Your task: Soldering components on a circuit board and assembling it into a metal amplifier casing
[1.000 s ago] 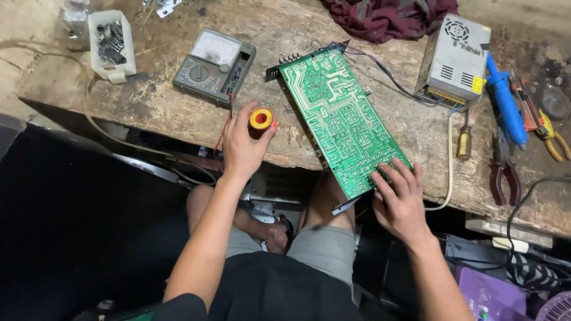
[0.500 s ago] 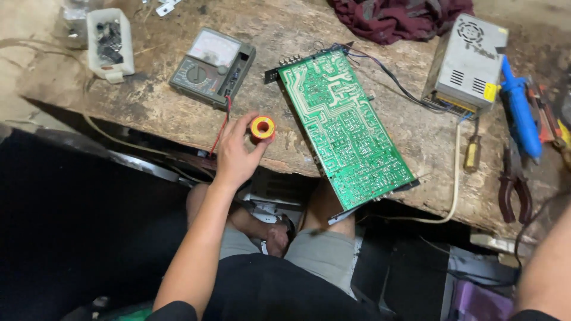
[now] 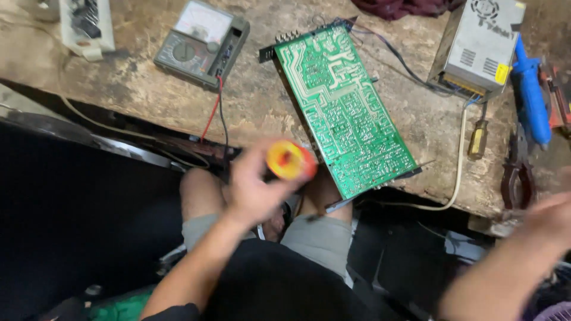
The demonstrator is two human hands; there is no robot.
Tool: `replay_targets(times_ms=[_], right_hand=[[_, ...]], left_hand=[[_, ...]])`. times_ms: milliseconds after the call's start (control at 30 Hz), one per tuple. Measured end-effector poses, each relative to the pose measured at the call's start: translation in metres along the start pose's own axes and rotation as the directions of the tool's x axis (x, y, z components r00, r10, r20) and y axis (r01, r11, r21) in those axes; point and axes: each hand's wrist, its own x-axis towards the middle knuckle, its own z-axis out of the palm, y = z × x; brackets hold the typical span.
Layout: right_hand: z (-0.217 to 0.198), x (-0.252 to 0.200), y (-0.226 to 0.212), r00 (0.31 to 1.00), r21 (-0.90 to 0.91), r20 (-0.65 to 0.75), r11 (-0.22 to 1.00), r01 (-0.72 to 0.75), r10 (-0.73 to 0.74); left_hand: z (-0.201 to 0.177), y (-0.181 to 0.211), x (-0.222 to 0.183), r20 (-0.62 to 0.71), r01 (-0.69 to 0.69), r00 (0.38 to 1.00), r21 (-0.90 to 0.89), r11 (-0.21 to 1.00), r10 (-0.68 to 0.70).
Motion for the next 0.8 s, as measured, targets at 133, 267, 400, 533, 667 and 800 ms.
replay_targets(times_ms=[133, 267, 400, 533, 667, 800], right_hand=[[0.095, -0.101, -0.2, 0.908, 0.28, 0.06, 0.88, 0.384, -0.415], [0.107, -0.15, -0.218, 0.892, 0.425, 0.252, 0.871, 0.248, -0.376], [0.107, -0.163, -0.214, 0.887, 0.329, 0.296, 0.91, 0.254, -0.355], [0.111, -0.163, -0.205, 0.861, 0.321, 0.338, 0.906, 0.274, -0.38], [0.122, -0.16, -0.211, 0.88, 0.403, 0.301, 0.885, 0.232, -0.367], [0.129, -0.163, -0.201, 0.916, 0.375, 0.25, 0.904, 0.206, -0.313]], left_hand=[[0.04, 0.027, -0.04, 0.22, -0.095, 0.961, -0.309, 0.946, 0.169], [0.039, 0.041, -0.044, 0.236, -0.135, 0.948, -0.31, 0.941, 0.213], [0.03, 0.038, -0.043, 0.173, -0.251, 0.94, -0.236, 0.939, 0.295], [0.024, 0.037, -0.042, 0.14, -0.206, 0.961, -0.212, 0.955, 0.239], [0.019, 0.028, -0.046, 0.201, -0.047, 0.975, -0.237, 0.97, 0.096], [0.011, 0.019, -0.041, 0.154, -0.076, 0.983, -0.172, 0.982, 0.103]])
